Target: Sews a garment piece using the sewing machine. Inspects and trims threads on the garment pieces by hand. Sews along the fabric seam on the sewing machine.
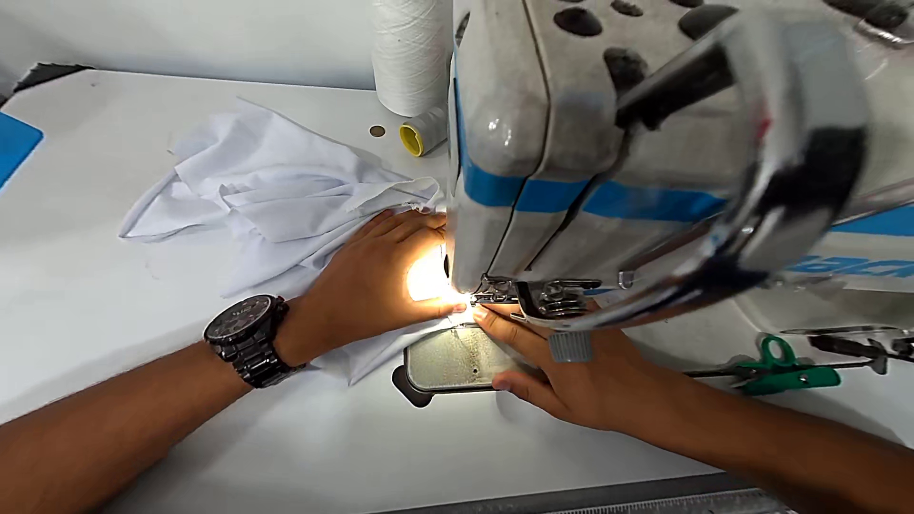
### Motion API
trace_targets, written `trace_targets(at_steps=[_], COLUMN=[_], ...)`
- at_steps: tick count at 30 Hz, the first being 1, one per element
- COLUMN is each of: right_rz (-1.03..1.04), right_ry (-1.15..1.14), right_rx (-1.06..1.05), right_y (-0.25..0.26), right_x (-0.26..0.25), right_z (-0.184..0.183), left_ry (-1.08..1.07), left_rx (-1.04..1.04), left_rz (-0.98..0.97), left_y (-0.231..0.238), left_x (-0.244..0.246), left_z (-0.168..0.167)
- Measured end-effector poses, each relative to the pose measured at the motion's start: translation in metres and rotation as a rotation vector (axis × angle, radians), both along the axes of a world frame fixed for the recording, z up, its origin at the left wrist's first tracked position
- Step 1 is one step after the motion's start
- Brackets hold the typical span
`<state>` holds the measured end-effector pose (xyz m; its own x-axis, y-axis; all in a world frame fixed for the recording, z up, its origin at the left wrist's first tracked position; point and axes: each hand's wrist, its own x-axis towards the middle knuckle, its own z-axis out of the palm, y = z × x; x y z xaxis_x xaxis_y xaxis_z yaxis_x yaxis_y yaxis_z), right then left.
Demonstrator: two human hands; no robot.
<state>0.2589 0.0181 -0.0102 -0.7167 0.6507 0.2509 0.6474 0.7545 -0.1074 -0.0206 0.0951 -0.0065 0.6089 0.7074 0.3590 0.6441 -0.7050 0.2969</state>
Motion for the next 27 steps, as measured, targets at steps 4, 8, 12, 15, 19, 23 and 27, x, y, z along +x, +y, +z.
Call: trace_targets(at_steps=[4,8,12,15,19,23,27], right_rz=[0.004,0.020,0.100,0.139,0.042,-0.306,-0.388], right_ry=[0.096,0.249,0.300,0.187,0.282,0.262,0.223], right_rx=[0.050,0.130,0.190,0.396,0.374,0.030,-0.156], right_y=[0.006,0.007,0.008,-0.002,-0.048,-0.044,-0.078], right_x=[0.005,0.008,0.010,0.002,-0.076,-0.155,-0.149], right_z=[-0.003,0.001,-0.001,0.002,0.014,0.029,0.030], left_ry=[-0.056,0.020,0.104,0.073,0.063,0.033,-0.097], left_rx=[0.057,0.104,0.342,0.113,-0.073,-0.075,-0.061], left_rz=[0.001,0.031,0.004,0.193,0.451,0.584,0.729], left_y=[-0.003,0.001,0.029,0.049,0.018,-0.089,-0.228], left_x=[0.002,0.004,-0.005,-0.030,-0.050,-0.057,-0.062], left_z=[0.011,0.016,0.028,0.018,0.006,0.011,0.019])
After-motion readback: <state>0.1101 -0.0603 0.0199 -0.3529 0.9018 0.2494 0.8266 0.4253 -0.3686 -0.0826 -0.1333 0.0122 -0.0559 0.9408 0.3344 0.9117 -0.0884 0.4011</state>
